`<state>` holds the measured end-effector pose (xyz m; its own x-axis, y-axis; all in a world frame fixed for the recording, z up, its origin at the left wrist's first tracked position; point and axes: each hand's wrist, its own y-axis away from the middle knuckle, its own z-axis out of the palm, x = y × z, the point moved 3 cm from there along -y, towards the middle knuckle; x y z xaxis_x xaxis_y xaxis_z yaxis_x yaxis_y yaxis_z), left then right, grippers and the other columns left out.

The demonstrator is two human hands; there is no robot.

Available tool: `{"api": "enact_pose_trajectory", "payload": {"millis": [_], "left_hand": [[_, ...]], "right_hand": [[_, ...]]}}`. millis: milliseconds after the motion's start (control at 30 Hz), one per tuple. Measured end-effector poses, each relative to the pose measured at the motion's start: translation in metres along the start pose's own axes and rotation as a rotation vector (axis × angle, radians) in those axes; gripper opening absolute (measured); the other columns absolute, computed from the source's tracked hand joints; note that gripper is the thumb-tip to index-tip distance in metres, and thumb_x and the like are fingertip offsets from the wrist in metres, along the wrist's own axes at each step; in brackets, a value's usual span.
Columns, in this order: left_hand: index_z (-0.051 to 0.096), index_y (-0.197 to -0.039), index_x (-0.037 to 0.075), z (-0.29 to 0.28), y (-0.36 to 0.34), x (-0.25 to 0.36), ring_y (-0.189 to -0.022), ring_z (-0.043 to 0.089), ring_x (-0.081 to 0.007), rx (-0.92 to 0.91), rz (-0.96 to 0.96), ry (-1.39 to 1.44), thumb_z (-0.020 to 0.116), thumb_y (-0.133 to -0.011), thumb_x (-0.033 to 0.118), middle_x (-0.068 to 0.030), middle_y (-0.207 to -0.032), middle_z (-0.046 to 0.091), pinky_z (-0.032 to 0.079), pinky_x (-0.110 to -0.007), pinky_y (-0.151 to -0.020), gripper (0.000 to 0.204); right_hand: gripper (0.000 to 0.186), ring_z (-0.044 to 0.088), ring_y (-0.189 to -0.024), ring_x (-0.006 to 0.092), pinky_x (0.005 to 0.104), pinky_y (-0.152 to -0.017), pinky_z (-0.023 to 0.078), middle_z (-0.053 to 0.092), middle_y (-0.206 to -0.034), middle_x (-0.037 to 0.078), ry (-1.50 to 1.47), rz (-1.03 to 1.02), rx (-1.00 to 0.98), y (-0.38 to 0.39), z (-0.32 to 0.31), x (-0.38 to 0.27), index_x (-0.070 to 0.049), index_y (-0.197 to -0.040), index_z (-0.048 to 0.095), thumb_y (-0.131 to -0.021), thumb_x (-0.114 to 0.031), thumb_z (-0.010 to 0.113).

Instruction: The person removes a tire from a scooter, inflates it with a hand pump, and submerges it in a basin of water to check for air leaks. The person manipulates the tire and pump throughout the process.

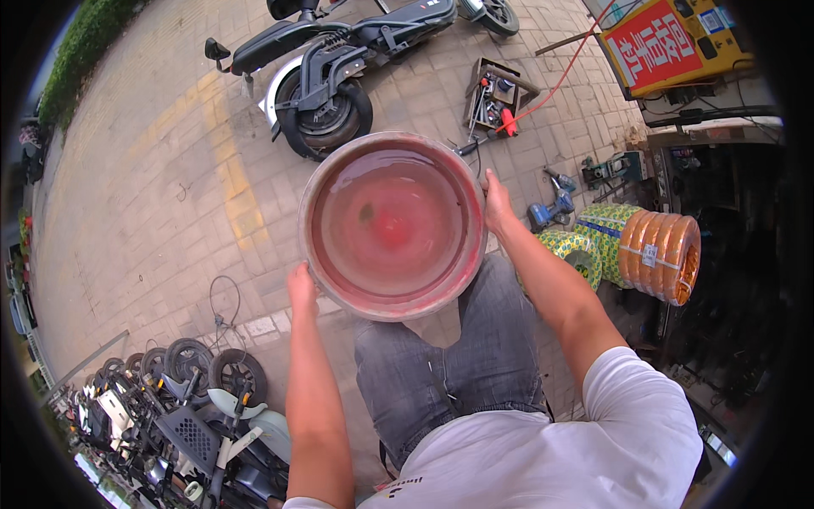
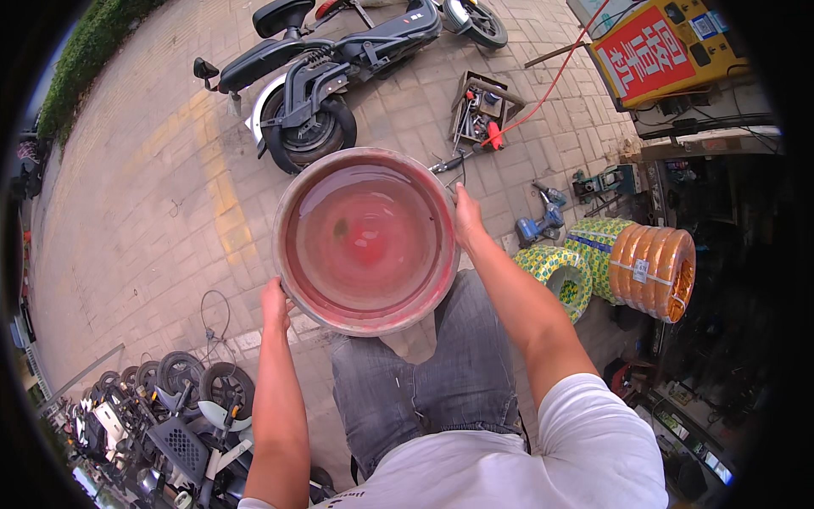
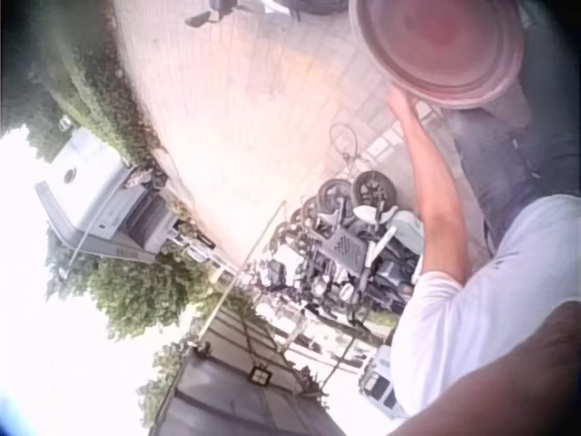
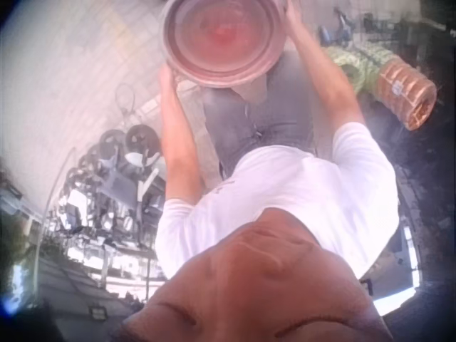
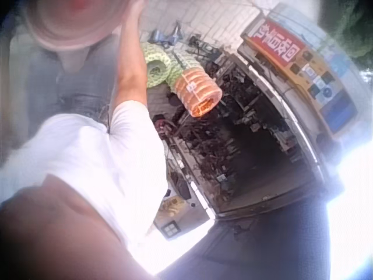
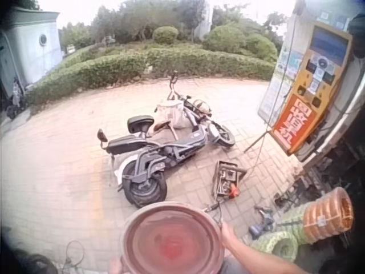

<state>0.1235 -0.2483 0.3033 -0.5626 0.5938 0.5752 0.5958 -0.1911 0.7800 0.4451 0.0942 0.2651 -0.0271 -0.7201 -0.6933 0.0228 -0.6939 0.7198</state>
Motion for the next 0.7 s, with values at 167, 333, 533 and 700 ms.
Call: {"api": "enact_pose_trajectory", "payload": {"millis": [167, 333, 533, 700], "left_hand": [[0.060, -0.109, 0.005, 0.038, -0.102, -0.017, -0.087, 0.054, -0.0166, 0.026, -0.077, 0.020, 0.048, -0.093, 0.033, -0.0048, -0.096, 0.061, 0.046, -0.039, -0.078, 0.035], [0.059, -0.114, 0.004, 0.065, -0.227, -0.060, -0.093, 0.055, -0.0184, 0.059, -0.153, -0.012, 0.048, -0.094, 0.034, -0.0078, -0.104, 0.062, 0.045, -0.040, -0.080, 0.038], [0.057, -0.116, 0.003, 0.101, -0.320, -0.091, -0.095, 0.056, -0.0178, -0.010, -0.197, -0.003, 0.048, -0.095, 0.035, -0.0080, -0.105, 0.063, 0.045, -0.037, -0.079, 0.040], [0.057, -0.115, 0.002, 0.108, -0.372, -0.128, -0.093, 0.057, -0.0174, -0.022, -0.210, -0.002, 0.047, -0.095, 0.034, -0.0079, -0.105, 0.063, 0.046, -0.036, -0.078, 0.038]], "right_hand": [[0.062, 0.060, -0.100, 0.0243, 0.0410, -0.089, 0.049, 0.062, -0.112, 0.019, 0.014, 0.059, 0.106, -0.105, 0.038, 0.046, 0.012, -0.117, 0.057, -0.094, -0.047, 0.055], [0.056, 0.061, -0.091, 0.0228, 0.0402, -0.082, 0.050, 0.063, -0.106, 0.016, 0.105, 0.032, 0.140, -0.205, 0.077, 0.101, 0.011, -0.111, 0.060, -0.093, -0.042, 0.055], [0.035, 0.056, -0.077, 0.0186, 0.0356, -0.073, 0.048, 0.059, -0.081, 0.007, 0.063, 0.044, 0.140, -0.291, 0.101, 0.159, -0.002, -0.085, 0.060, -0.094, -0.036, 0.055], [0.049, 0.060, -0.100, 0.0237, 0.0391, -0.087, 0.050, 0.061, -0.110, 0.014, 0.047, 0.096, 0.110, -0.336, 0.104, 0.197, 0.008, -0.114, 0.056, -0.092, -0.035, 0.057]]}}
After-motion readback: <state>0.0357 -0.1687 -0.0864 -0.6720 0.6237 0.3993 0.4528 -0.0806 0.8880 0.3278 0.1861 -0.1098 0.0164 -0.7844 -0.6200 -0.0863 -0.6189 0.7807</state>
